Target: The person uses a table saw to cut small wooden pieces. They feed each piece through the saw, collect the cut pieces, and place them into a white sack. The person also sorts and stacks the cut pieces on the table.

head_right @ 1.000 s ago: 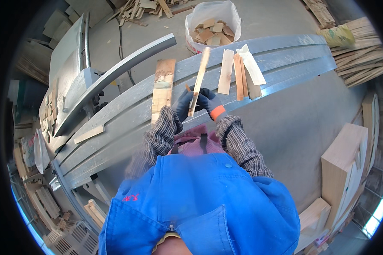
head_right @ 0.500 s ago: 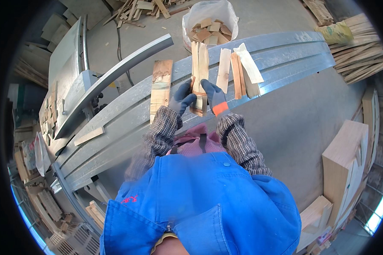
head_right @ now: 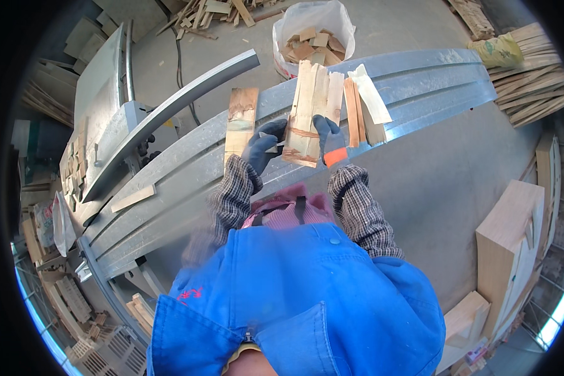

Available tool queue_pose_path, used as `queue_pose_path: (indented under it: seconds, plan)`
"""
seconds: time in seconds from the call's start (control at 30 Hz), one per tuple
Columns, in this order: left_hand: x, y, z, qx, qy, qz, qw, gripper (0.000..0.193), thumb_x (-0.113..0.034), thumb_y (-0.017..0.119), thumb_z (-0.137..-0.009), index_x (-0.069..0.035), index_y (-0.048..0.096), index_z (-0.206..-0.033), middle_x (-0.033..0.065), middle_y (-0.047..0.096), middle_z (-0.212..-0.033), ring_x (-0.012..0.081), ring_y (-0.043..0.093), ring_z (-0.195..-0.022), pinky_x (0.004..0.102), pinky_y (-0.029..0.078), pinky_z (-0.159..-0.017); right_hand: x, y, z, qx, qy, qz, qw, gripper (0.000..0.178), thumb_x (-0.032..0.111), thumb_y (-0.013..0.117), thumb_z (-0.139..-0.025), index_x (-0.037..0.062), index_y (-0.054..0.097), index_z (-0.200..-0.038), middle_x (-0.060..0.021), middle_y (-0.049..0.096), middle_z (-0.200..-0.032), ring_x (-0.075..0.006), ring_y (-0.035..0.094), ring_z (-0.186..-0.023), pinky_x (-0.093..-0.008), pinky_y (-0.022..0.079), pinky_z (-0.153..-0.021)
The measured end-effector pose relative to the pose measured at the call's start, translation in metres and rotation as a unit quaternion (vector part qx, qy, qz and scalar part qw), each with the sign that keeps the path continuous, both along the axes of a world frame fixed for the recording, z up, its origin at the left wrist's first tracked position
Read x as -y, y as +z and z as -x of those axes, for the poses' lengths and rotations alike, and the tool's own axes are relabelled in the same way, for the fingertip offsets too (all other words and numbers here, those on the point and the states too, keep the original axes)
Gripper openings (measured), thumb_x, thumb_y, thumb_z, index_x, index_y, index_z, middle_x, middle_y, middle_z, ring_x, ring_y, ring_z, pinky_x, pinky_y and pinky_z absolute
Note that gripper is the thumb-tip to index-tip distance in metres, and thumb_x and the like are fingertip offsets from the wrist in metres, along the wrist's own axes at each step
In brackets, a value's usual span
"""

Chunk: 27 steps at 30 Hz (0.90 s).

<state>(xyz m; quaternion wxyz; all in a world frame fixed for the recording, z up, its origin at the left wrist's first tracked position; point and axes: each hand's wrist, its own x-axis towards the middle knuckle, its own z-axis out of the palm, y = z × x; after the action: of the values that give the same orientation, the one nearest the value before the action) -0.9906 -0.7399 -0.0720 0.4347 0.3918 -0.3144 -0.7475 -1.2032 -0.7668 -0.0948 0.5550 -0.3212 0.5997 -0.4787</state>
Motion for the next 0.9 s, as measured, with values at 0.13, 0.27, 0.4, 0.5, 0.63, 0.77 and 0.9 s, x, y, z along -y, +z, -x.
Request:
queue_pose_path:
  seconds: [0.13,0.27,0.4,0.5,0.63,0.77,0.9]
  plan:
    - [0.006,-0.009,0.013,0.035,0.009,-0.034,0.999,0.053,-0.025,0.057,-0.086,-0.003,0.053,-0.134,0.0107,0.061,-0.122,0.0192,0.059,-0.110,0.0329,0.049,-0.095,-0.001,0.010,-0.004,-0.025,0.004,-0.012,1.000,0.054,0.040,0.073,-0.089,-0.0026,0.067,-0.122,-0.0085,0.070,-0.109,-0.0162,0.061,-0.101,-0.0305,0.049,-0.089]
    - [0.014,-0.010,0.015,0.018,0.017,-0.054,0.998,0.049,-0.024,0.060,-0.086,-0.001,0.054,-0.129,0.0108,0.062,-0.122,0.0209,0.061,-0.113,0.0377,0.052,-0.097,-0.005,0.029,0.000,0.006,0.004,-0.024,1.000,0.049,0.038,0.072,-0.091,-0.0014,0.068,-0.121,-0.0063,0.070,-0.105,-0.0148,0.062,-0.095,-0.0295,0.051,-0.084]
    - [0.014,0.027,0.041,0.183,0.007,0.081,0.980,0.050,-0.028,0.064,-0.088,-0.002,0.053,-0.130,0.0128,0.063,-0.122,0.0214,0.063,-0.110,0.0385,0.052,-0.096,-0.005,0.006,0.009,0.078,0.132,0.003,0.988,0.035,0.024,0.070,-0.092,-0.0002,0.068,-0.118,-0.0037,0.070,-0.102,-0.0127,0.063,-0.089,-0.0275,0.052,-0.080]
    - [0.004,0.045,0.063,-0.017,-0.005,-0.024,1.000,0.049,-0.011,0.069,-0.085,-0.003,0.052,-0.130,0.0124,0.063,-0.116,0.0217,0.064,-0.104,0.0354,0.054,-0.090,-0.014,0.024,-0.006,0.098,0.158,-0.007,0.983,0.023,0.013,0.065,-0.094,0.0028,0.069,-0.115,-0.0026,0.070,-0.096,-0.0104,0.065,-0.081,-0.0243,0.054,-0.072]
    - [0.000,0.010,0.061,-0.087,0.059,-0.031,0.994,0.042,-0.007,0.059,-0.086,-0.003,0.054,-0.128,0.0103,0.062,-0.110,0.0219,0.063,-0.101,0.0346,0.052,-0.092,-0.018,-0.007,-0.015,0.103,0.077,0.018,0.992,0.023,0.015,0.065,-0.095,0.0017,0.067,-0.113,-0.0039,0.070,-0.095,-0.0114,0.064,-0.080,-0.0262,0.053,-0.072]
    - [0.010,-0.021,0.064,-0.050,0.015,-0.031,0.998,0.043,-0.007,0.055,-0.084,-0.002,0.055,-0.127,0.0105,0.063,-0.111,0.0224,0.063,-0.100,0.0357,0.052,-0.092,-0.021,-0.013,-0.016,-0.069,0.050,0.106,0.991,0.024,0.019,0.069,-0.093,0.0008,0.064,-0.108,-0.0074,0.068,-0.097,-0.0135,0.064,-0.087,-0.0303,0.053,-0.074]
    - [0.023,-0.040,0.066,-0.027,-0.032,-0.010,0.999,0.046,-0.005,0.058,-0.083,0.000,0.057,-0.128,0.0116,0.066,-0.107,0.0231,0.065,-0.100,0.0349,0.052,-0.091,-0.010,-0.019,-0.002,-0.124,0.037,0.124,0.984,0.039,0.015,0.076,-0.087,0.0023,0.058,-0.120,-0.0073,0.067,-0.092,-0.0131,0.062,-0.084,-0.0299,0.052,-0.072]
